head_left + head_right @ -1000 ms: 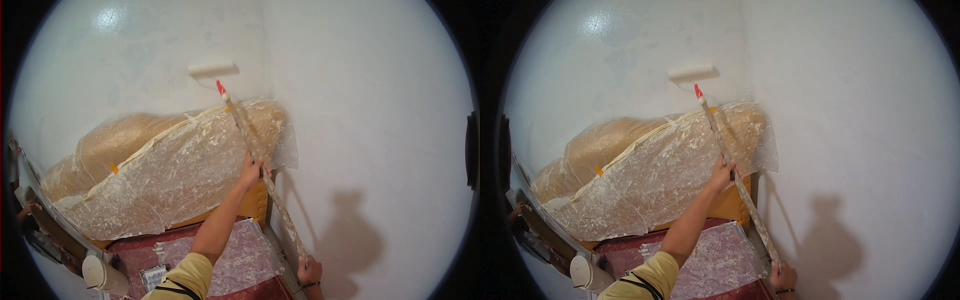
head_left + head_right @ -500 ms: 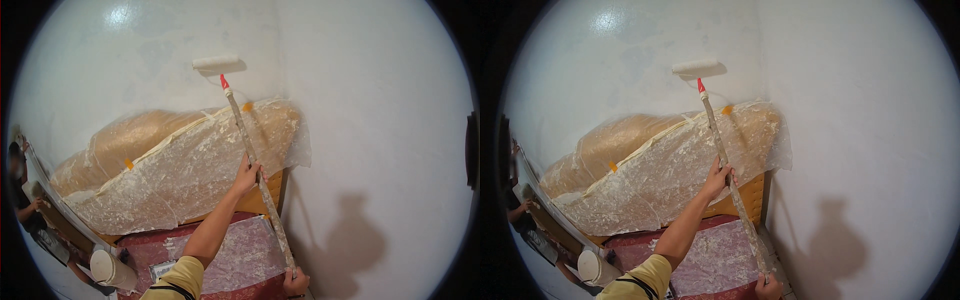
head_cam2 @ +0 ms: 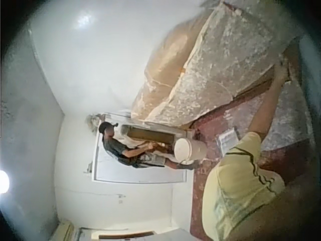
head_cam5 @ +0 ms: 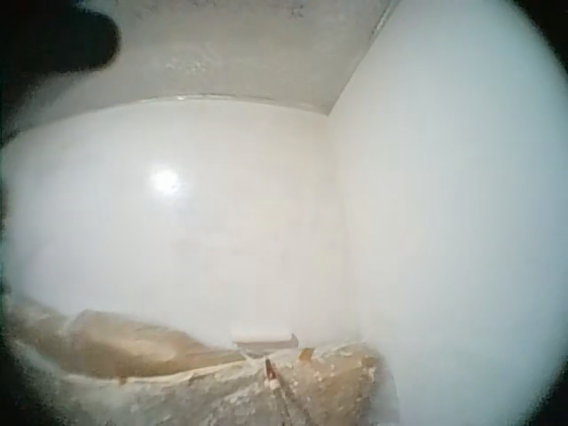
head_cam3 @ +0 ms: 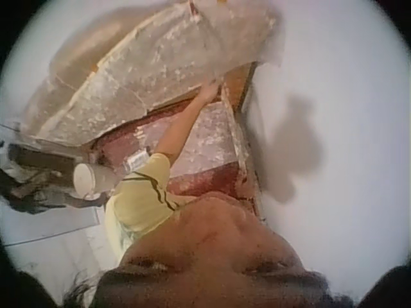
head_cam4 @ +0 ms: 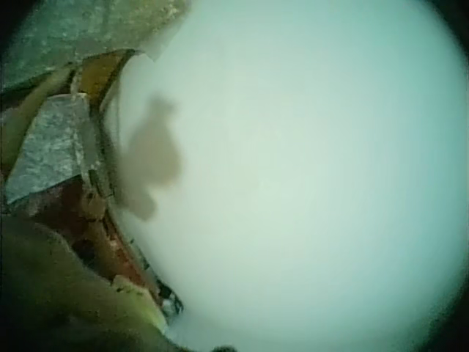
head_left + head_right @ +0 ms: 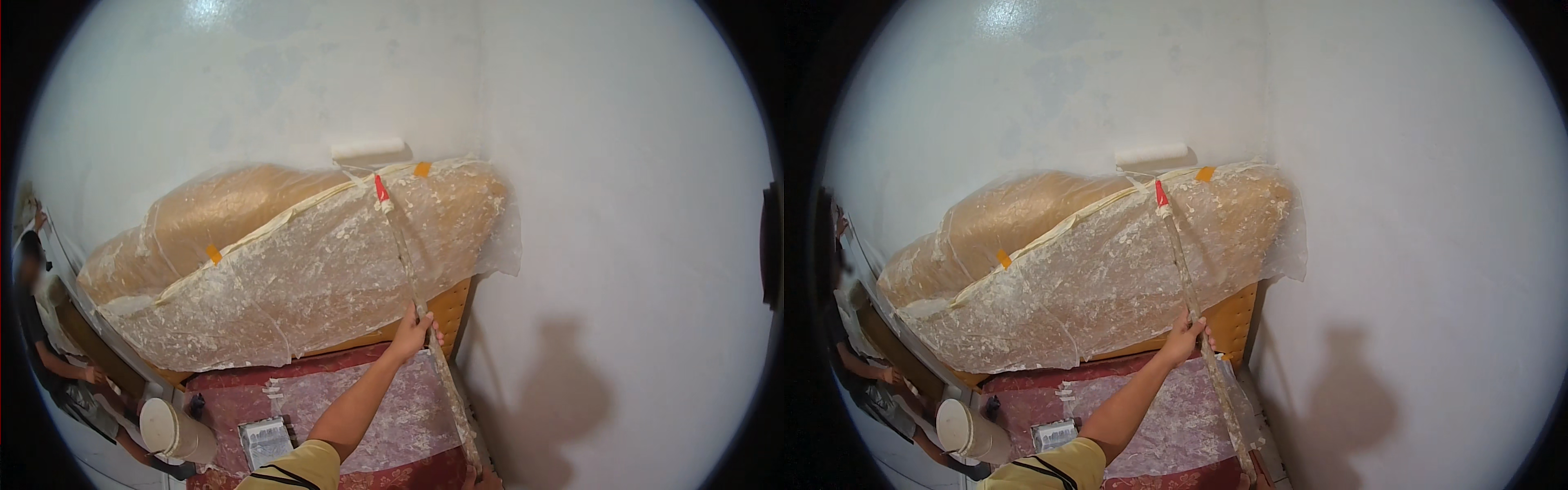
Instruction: Two people paint a wall above a bed, with one person using a long-handled roller to apply white paint while the other uses a brush for the edges.
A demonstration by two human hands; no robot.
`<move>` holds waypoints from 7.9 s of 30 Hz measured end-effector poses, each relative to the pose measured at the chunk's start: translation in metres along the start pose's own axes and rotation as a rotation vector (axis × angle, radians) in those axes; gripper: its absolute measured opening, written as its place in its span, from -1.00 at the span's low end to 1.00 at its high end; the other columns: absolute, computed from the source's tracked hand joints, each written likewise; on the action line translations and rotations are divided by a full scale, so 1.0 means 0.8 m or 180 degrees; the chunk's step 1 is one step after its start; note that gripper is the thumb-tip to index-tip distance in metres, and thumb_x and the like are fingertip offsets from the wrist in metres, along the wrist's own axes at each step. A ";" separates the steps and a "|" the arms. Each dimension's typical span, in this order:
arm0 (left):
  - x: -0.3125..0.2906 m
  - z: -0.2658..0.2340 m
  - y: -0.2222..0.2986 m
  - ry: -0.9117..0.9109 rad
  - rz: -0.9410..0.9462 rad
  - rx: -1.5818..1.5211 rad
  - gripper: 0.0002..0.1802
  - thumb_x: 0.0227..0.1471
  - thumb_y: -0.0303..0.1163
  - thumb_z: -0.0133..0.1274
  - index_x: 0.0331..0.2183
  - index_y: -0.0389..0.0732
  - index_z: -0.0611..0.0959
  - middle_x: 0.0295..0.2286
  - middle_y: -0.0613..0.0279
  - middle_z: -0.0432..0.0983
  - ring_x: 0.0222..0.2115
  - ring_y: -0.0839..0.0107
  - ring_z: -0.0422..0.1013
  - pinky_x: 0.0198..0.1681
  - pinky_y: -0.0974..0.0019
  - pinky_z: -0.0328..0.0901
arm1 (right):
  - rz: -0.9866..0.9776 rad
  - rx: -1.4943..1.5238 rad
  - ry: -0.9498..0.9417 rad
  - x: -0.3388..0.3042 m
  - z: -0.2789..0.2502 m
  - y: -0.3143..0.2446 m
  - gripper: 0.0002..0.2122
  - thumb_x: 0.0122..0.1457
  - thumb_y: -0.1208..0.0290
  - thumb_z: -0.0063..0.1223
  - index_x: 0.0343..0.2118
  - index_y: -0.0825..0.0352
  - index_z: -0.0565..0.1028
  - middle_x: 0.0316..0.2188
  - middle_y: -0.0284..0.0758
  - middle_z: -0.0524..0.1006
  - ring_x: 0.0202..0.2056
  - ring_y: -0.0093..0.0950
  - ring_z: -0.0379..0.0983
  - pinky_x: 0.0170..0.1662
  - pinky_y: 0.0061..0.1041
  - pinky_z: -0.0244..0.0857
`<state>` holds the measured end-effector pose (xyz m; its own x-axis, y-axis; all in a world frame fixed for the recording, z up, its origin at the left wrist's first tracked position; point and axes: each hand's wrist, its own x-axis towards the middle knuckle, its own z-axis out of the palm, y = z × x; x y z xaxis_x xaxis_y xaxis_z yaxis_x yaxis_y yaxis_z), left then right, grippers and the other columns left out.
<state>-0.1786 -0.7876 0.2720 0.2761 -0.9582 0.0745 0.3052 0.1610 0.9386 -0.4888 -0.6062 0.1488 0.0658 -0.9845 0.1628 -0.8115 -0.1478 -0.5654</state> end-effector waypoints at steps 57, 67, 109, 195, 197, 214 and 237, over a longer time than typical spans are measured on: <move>-0.623 -0.283 0.215 -0.0512 -0.0977 -0.1239 -0.87 0.15 -0.46 -0.27 -0.27 -0.15 0.14 -0.43 0.20 0.27 -0.38 0.33 0.42 -0.31 0.29 0.35 | 0.1726 -0.0225 -0.2322 -0.591 -0.218 -0.224 -0.86 -0.19 0.50 0.15 -0.49 0.37 0.53 -0.70 -0.39 0.47 -0.57 -0.64 0.40 -0.46 -0.57 0.29; -0.731 -0.365 0.027 0.0641 -0.2534 -0.2292 -0.85 0.13 -0.36 -0.17 -0.26 -0.11 0.25 -0.44 0.22 0.32 -0.34 0.22 0.39 -0.20 0.01 0.34 | 0.1033 0.0477 -0.3027 -0.606 -0.199 -0.262 -0.62 -0.03 0.24 0.15 -0.21 0.41 0.43 -0.66 -0.26 0.48 -0.58 -0.41 0.46 -0.48 -0.44 0.33; -0.892 -0.504 -0.227 0.2747 -0.3036 -0.0856 -0.80 0.08 -0.39 -0.09 -0.23 -0.25 0.42 -0.50 0.19 0.41 -0.57 0.31 0.43 -0.54 0.23 0.41 | 0.1695 0.0572 -0.3357 -0.745 0.223 -0.239 -0.72 0.00 0.21 -0.05 -0.29 0.27 0.50 -0.47 -0.06 0.51 -0.33 -0.11 0.45 -0.28 -0.24 0.29; -0.895 -0.444 -0.179 0.1615 -0.3302 -0.0491 -0.78 -0.07 -0.50 0.04 -0.28 -0.25 0.47 -0.50 0.24 0.43 -0.56 0.37 0.41 -0.51 0.30 0.39 | 0.1296 0.0171 -0.3444 -0.689 0.118 -0.218 -0.56 -0.03 0.02 0.00 -0.24 0.31 0.49 -0.52 -0.10 0.51 -0.40 -0.20 0.47 -0.31 -0.32 0.30; -0.888 -0.451 -0.177 0.1732 -0.3140 -0.0456 -0.81 -0.08 -0.50 0.05 -0.31 -0.25 0.49 -0.51 0.24 0.43 -0.56 0.37 0.41 -0.52 0.30 0.38 | 0.1139 0.0191 -0.3265 -0.690 0.129 -0.219 -0.58 -0.02 0.05 -0.01 -0.24 0.32 0.50 -0.52 -0.11 0.51 -0.41 -0.23 0.47 -0.33 -0.34 0.30; -0.913 -0.387 -0.114 0.1931 -0.3046 -0.0524 -0.53 -0.12 -0.51 0.11 -0.12 -0.26 0.34 -0.43 0.17 0.46 -0.46 0.36 0.47 -0.44 0.26 0.46 | 0.2930 0.1831 -0.3678 -0.705 0.057 -0.200 -0.74 0.12 0.27 -0.03 -0.21 0.31 0.44 -0.83 -0.47 0.25 -0.85 -0.66 0.12 -0.79 -0.64 -0.02; -0.938 -0.385 -0.145 0.1141 -0.3144 -0.0026 -0.61 -0.12 -0.44 0.12 -0.21 -0.33 0.41 -0.39 0.14 0.45 -0.44 0.34 0.47 -0.41 0.29 0.45 | 0.1924 0.0448 -0.3380 -0.737 0.037 -0.175 -0.69 0.08 0.16 0.01 -0.34 0.37 0.47 -0.82 -0.46 0.28 -0.80 -0.65 0.20 -0.76 -0.62 0.06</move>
<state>-0.1405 -0.0147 0.0038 0.1543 -0.5385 -0.8284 0.5476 -0.6513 0.5253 -0.3968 -0.0078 0.1077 0.1943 -0.4771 -0.8571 -0.8102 0.4145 -0.4144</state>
